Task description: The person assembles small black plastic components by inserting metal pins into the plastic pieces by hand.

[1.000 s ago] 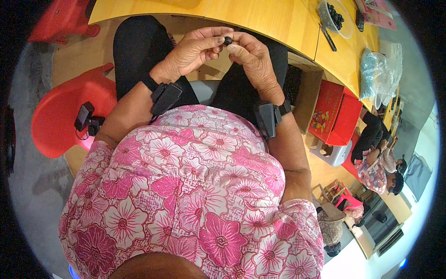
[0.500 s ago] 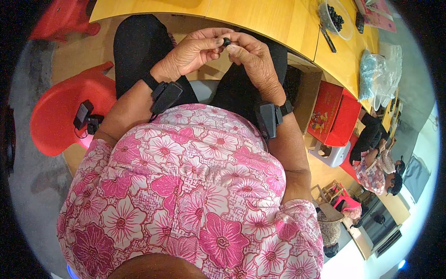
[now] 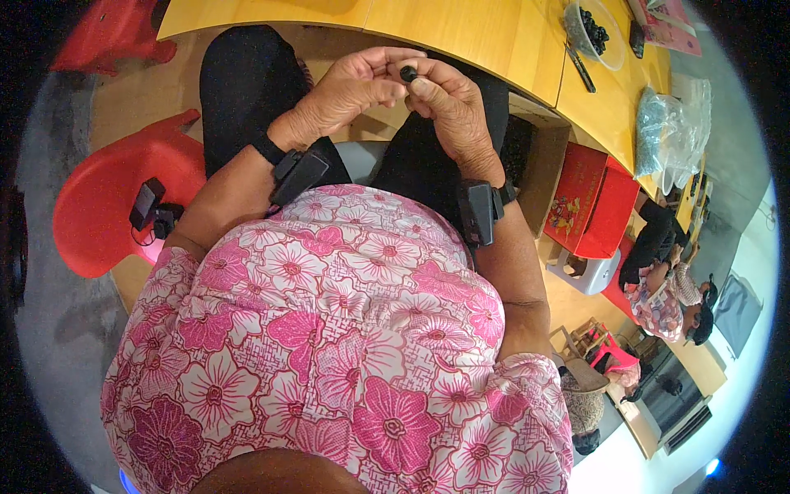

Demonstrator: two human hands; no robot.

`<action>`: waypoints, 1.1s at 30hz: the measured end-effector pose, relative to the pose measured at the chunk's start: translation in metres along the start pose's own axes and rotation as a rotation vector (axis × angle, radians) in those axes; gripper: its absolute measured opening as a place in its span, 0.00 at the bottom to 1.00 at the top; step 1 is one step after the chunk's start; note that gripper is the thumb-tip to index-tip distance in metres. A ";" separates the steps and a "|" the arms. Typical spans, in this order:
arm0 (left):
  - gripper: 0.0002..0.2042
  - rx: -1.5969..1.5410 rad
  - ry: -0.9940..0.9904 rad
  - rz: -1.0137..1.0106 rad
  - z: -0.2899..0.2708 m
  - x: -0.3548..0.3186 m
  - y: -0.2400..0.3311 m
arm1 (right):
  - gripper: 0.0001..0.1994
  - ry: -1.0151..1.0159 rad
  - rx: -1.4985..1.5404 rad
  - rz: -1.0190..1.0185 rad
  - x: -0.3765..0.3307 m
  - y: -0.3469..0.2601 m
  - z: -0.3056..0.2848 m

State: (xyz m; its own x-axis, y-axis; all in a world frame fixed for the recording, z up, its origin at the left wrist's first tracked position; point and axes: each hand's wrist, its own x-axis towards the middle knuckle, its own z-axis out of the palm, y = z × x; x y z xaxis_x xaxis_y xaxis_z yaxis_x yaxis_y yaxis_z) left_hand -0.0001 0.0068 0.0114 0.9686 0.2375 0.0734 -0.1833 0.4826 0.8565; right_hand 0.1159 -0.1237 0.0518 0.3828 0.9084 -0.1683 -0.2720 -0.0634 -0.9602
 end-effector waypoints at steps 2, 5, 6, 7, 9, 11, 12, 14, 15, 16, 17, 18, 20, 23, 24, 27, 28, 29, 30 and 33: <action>0.22 0.021 -0.008 0.024 0.003 0.000 0.001 | 0.15 0.012 0.035 -0.012 -0.002 0.000 0.003; 0.23 0.062 -0.014 0.063 0.005 -0.001 0.003 | 0.15 0.001 0.093 -0.019 -0.002 0.002 0.004; 0.23 0.081 -0.010 0.076 0.005 -0.001 0.003 | 0.16 -0.008 0.148 -0.020 -0.001 0.004 0.003; 0.23 0.081 -0.010 0.076 0.005 -0.001 0.003 | 0.16 -0.018 0.203 -0.020 -0.001 0.007 0.003; 0.22 0.120 -0.001 0.071 0.004 -0.002 0.004 | 0.17 -0.021 0.232 -0.010 -0.001 0.010 0.002; 0.22 0.109 0.004 0.067 0.005 -0.001 0.002 | 0.18 -0.025 0.261 -0.001 -0.001 0.012 0.001; 0.22 0.097 0.008 0.062 0.005 -0.001 0.002 | 0.18 -0.029 0.279 0.006 -0.002 0.013 0.000; 0.21 0.114 0.008 0.065 0.004 -0.001 0.001 | 0.18 -0.034 0.299 0.013 -0.002 0.013 0.001; 0.21 0.130 0.007 0.068 0.004 -0.001 0.001 | 0.18 -0.035 0.306 0.016 -0.002 0.012 0.002; 0.21 0.130 0.005 0.067 0.004 -0.001 0.002 | 0.18 -0.035 0.312 0.020 -0.002 0.011 0.003; 0.21 0.133 0.005 0.070 0.004 -0.002 0.002 | 0.18 -0.033 0.312 0.020 -0.002 0.009 0.006; 0.20 0.136 0.005 0.072 0.004 -0.002 0.003 | 0.18 -0.029 0.327 0.025 -0.003 0.007 0.009; 0.19 0.113 0.038 0.032 0.006 -0.003 0.007 | 0.18 -0.025 0.345 0.029 -0.003 0.007 0.008; 0.18 0.101 0.094 -0.028 0.003 -0.003 0.009 | 0.17 -0.087 0.345 0.043 -0.002 0.005 0.003; 0.18 0.112 0.115 -0.048 0.002 -0.003 0.009 | 0.16 -0.038 0.250 0.070 -0.002 0.002 0.003; 0.18 0.026 0.119 -0.108 -0.002 -0.004 0.003 | 0.14 -0.005 0.054 0.091 -0.001 -0.003 0.001; 0.18 0.026 0.119 -0.108 -0.002 -0.004 0.003 | 0.14 -0.021 -0.046 0.086 -0.001 -0.005 0.001; 0.18 -0.045 0.112 -0.126 -0.003 -0.004 0.002 | 0.14 -0.021 -0.046 0.085 -0.001 -0.007 0.001; 0.18 -0.116 0.104 -0.144 -0.004 -0.004 0.002 | 0.13 -0.020 -0.127 0.082 -0.002 -0.009 0.002; 0.18 -0.289 0.049 -0.158 -0.008 -0.004 -0.002 | 0.12 -0.010 -0.270 0.051 -0.003 -0.011 0.005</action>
State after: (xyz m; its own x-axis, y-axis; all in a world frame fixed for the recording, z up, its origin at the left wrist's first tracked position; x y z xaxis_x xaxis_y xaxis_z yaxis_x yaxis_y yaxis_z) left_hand -0.0053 0.0117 0.0056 0.9809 0.1777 -0.0791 -0.0786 0.7340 0.6745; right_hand 0.1131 -0.1241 0.0638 0.3656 0.9051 -0.2171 -0.0452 -0.2157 -0.9754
